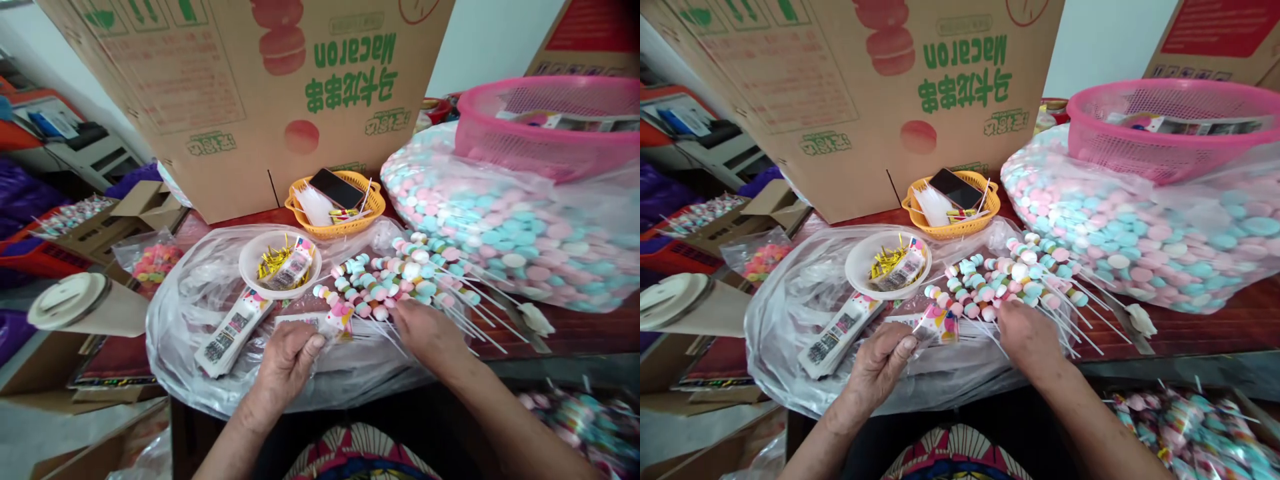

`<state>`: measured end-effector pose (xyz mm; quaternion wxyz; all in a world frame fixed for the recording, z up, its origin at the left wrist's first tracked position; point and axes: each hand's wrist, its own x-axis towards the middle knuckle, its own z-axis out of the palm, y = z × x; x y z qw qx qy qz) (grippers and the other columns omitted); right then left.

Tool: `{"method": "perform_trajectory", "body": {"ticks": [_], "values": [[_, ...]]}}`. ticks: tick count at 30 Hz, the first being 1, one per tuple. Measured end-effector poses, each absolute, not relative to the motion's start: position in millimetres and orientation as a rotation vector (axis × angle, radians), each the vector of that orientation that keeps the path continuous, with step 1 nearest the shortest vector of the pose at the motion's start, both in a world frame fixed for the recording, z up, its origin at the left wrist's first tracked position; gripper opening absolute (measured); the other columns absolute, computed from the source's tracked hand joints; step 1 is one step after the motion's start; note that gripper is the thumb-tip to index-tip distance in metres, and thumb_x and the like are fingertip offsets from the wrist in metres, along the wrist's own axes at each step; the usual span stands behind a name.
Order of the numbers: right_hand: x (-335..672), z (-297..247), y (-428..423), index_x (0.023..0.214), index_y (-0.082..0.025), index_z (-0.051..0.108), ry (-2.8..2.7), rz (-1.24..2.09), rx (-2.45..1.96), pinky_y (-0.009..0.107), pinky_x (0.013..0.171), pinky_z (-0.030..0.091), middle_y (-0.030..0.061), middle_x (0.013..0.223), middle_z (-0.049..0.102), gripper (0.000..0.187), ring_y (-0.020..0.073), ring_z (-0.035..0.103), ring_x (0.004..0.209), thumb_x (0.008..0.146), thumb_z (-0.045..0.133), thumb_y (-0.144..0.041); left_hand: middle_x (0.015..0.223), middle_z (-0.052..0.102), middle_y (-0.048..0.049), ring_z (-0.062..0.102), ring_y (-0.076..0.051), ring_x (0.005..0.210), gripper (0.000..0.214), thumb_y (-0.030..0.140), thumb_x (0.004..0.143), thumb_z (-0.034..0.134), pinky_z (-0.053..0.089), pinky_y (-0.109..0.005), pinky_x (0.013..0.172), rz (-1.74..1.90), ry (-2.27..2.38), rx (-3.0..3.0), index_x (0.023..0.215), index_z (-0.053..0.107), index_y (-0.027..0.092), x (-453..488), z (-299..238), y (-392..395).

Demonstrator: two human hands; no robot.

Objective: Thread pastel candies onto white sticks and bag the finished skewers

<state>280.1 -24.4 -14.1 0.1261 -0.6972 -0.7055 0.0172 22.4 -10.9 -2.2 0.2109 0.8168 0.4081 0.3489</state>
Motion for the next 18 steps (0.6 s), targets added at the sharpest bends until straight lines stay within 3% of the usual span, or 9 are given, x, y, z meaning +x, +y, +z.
{"method": "perform_trajectory", "body": {"ticks": [4,8,13,18], "values": [[303,8,-40,0.094,-0.021,0.064,-1.934,-0.052,-1.591,0.027,0.064,0.049,0.0055,0.083,0.071,0.022,0.0180,0.066,0.072,0.092,0.043,-0.029,0.075,0.068,-0.0029,0.060,-0.015,0.070,0.025,0.030,0.093,0.042,0.043,-0.032,0.075,1.010,0.986,2.426,0.086,0.063,0.019,13,6,-7],[319,36,-55,0.106,-0.023,0.060,-2.118,-0.099,-1.249,0.026,0.066,0.050,0.0046,0.083,0.070,0.020,0.0163,0.066,0.073,0.089,0.050,-0.017,0.072,0.068,-0.0019,0.059,-0.015,0.068,0.027,0.031,0.094,0.041,0.040,-0.035,0.078,0.965,0.901,2.535,0.082,0.063,0.019,10,16,-3],[333,46,-64,0.108,-0.022,0.057,-2.307,-0.189,-1.108,0.027,0.056,0.047,0.0034,0.069,0.065,0.029,0.0152,0.059,0.060,0.085,0.049,-0.008,0.073,0.068,-0.0017,0.059,-0.014,0.070,0.027,0.029,0.095,0.040,0.039,-0.035,0.081,0.955,0.943,2.519,0.083,0.062,0.019,8,20,-5],[342,51,-73,0.116,-0.023,0.055,-2.257,-0.154,-1.090,0.024,0.061,0.050,0.0059,0.078,0.067,0.034,0.0154,0.063,0.070,0.086,0.048,-0.009,0.074,0.069,-0.0032,0.059,-0.015,0.069,0.030,0.031,0.095,0.039,0.041,-0.033,0.076,0.889,0.908,2.502,0.084,0.064,0.019,6,20,-9]]}}
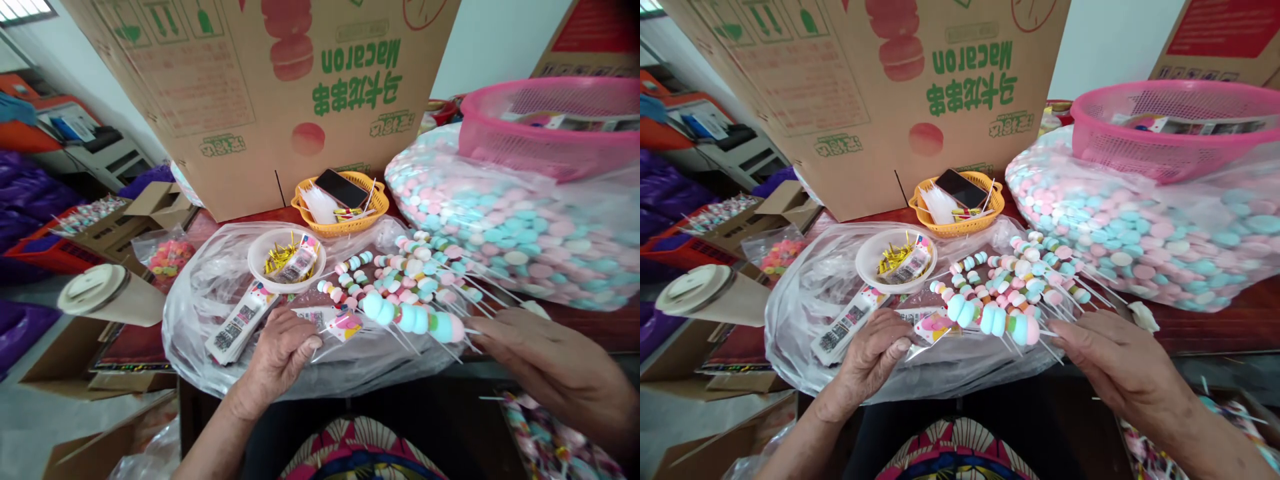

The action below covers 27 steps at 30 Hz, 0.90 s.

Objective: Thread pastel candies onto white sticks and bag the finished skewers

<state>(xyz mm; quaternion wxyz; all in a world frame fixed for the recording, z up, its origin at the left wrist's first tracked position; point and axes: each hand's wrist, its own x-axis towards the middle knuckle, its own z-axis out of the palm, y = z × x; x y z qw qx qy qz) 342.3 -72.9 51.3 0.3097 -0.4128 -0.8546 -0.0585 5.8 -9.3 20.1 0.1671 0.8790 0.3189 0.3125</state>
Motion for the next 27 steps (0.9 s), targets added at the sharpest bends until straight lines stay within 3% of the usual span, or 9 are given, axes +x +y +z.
{"method": "perform_trajectory", "body": {"ticks": [2,7,14,24,27], "values": [[343,55,-74,0.117,-0.024,0.056,-2.244,-0.124,-1.091,0.023,0.063,0.051,0.0056,0.079,0.067,0.034,0.0153,0.064,0.073,0.087,0.047,-0.010,0.074,0.069,-0.0036,0.059,-0.015,0.069,0.030,0.032,0.095,0.039,0.042,-0.033,0.077,0.892,0.883,2.504,0.084,0.064,0.019,6,21,-10],[344,61,-69,0.100,-0.023,0.060,-2.346,-0.133,-1.052,0.024,0.052,0.043,0.0013,0.062,0.059,0.023,0.0130,0.054,0.055,0.086,0.047,-0.010,0.075,0.069,-0.0025,0.060,-0.014,0.070,0.026,0.030,0.095,0.040,0.041,-0.033,0.080,0.876,0.781,2.496,0.086,0.062,0.019,6,26,-7],[364,57,-69,0.110,-0.025,0.057,-2.501,-0.325,-0.977,0.030,0.057,0.039,0.0022,0.065,0.064,0.030,0.0152,0.056,0.058,0.089,0.040,-0.013,0.063,0.062,0.0014,0.053,-0.012,0.062,0.026,0.024,0.093,0.044,0.039,-0.031,0.075,0.800,0.752,2.471,0.070,0.056,0.018,7,31,-4],[359,60,-65,0.107,-0.021,0.058,-2.561,-0.367,-0.913,0.031,0.060,0.038,0.0026,0.063,0.063,0.029,0.0156,0.053,0.057,0.089,0.037,-0.010,0.062,0.059,-0.0004,0.052,-0.012,0.063,0.036,0.032,0.096,0.037,0.041,-0.030,0.075,0.696,0.688,2.308,0.069,0.057,0.018,12,37,-6],[352,59,-63,0.105,-0.021,0.056,-2.577,-0.218,-0.894,0.029,0.055,0.038,0.0017,0.063,0.061,0.025,0.0140,0.052,0.055,0.090,0.038,-0.012,0.062,0.059,-0.0004,0.054,-0.013,0.064,0.036,0.031,0.096,0.037,0.041,-0.031,0.078,0.638,0.680,2.483,0.070,0.058,0.017,17,37,-2]]}}
